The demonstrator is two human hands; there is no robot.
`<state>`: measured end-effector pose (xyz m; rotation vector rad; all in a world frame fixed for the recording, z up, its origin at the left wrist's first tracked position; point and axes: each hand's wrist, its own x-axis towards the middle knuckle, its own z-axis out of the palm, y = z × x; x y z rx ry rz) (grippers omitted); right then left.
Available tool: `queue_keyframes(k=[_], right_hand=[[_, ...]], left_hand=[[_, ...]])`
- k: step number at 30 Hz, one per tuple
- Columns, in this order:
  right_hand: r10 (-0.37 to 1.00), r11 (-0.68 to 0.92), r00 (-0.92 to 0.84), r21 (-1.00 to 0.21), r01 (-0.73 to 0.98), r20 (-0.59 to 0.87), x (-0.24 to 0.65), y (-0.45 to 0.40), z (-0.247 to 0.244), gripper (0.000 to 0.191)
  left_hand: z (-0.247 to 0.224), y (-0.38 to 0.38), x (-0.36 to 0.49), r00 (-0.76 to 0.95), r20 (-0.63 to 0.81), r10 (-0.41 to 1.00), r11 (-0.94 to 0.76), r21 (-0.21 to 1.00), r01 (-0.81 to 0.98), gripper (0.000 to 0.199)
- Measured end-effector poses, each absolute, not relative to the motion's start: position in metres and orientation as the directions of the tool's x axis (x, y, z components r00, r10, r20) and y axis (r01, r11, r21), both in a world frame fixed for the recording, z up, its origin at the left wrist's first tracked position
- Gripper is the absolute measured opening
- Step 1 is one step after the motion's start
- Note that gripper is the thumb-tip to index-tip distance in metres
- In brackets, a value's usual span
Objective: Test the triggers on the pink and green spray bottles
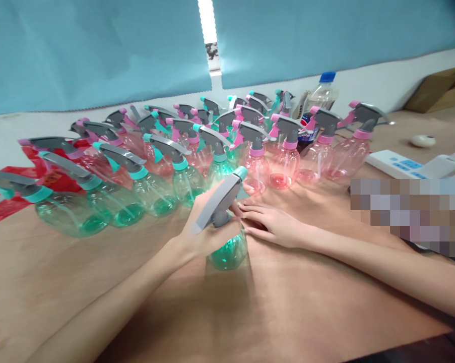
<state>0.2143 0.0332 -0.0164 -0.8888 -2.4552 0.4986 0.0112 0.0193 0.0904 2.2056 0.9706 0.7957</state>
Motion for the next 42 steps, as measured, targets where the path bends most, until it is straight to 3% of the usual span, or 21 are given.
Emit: queue_keyframes(k=[7, 11, 16, 27, 30, 35, 42], right_hand=[[0.663, 0.725, -0.692, -0.476, 0.499, 0.286, 0.213, 0.033, -0.010, 0.037], [0.665, 0.726, -0.687, -0.472, 0.500, 0.294, 0.212, 0.033, -0.012, 0.038], [0.680, 0.718, -0.665, -0.467, 0.516, 0.310, 0.213, 0.034, -0.021, 0.038], [0.657, 0.750, -0.693, -0.355, 0.558, 0.297, 0.223, 0.023, -0.014, 0.037], [0.670, 0.741, -0.687, -0.309, 0.597, 0.281, 0.230, 0.017, -0.007, 0.037], [0.702, 0.712, -0.669, -0.209, 0.670, 0.246, 0.233, 0.018, 0.006, 0.031], [0.671, 0.728, -0.666, -0.119, 0.675, 0.327, 0.181, 0.026, 0.035, 0.025]], left_hand=[[0.091, 0.013, 0.012, 0.510, 0.275, 0.815, -0.494, 0.789, 0.365, 0.032], [0.088, 0.014, 0.013, 0.514, 0.348, 0.784, -0.539, 0.793, 0.285, 0.036], [0.080, 0.014, 0.011, 0.485, 0.352, 0.800, -0.552, 0.748, 0.368, 0.035], [0.075, 0.006, -0.007, 0.548, 0.334, 0.767, -0.588, 0.706, 0.394, 0.079], [0.067, -0.002, -0.012, 0.572, 0.329, 0.752, -0.614, 0.665, 0.425, 0.075], [0.057, -0.020, -0.023, 0.571, 0.310, 0.760, -0.599, 0.674, 0.433, 0.050], [0.049, -0.054, -0.076, 0.468, 0.317, 0.825, -0.537, 0.698, 0.473, 0.071]])
